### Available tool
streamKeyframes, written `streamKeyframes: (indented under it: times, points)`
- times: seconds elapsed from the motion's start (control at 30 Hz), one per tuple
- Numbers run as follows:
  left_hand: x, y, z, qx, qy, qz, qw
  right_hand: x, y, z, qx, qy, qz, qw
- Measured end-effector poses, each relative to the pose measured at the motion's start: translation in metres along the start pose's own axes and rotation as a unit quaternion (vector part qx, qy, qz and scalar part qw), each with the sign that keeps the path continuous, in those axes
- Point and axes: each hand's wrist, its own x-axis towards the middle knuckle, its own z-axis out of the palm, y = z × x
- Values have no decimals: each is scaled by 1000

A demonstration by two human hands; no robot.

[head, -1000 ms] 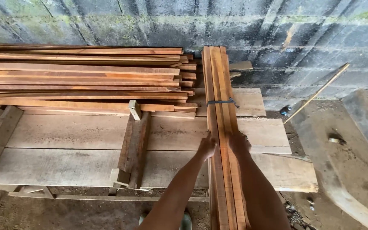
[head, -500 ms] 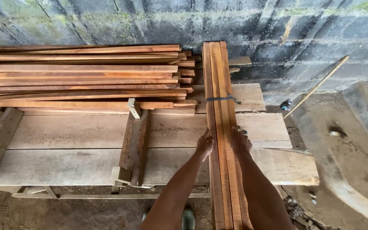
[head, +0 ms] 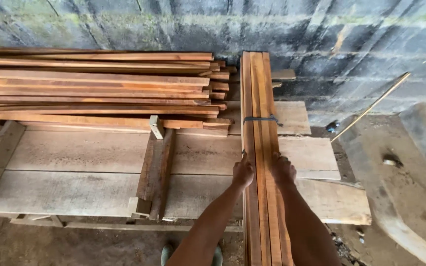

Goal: Bundling long wooden strips together using plastic ties in a workshop setting.

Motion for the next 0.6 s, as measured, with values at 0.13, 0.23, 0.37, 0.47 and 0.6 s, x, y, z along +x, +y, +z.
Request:
streamKeyframes:
  times: [0.13,0.23,0.37,0.47,0.6]
  points:
    - [5,8,-5,38,9,18,999,0,-15,-9,68,9,62,996]
    - [8,-10,6,-15,5,6,1000,-8,-15,-7,101,12,63,993]
    - [20,-1,8,6,50,45,998,26,-10,13,-30,29,3,999]
    - [62,-16,-4,8,109,76,991,10,-38,-21,-11,110,-16,994]
    - [44,30,-88,54,164,129,977,-23,-80,-57,6,183,-77,980]
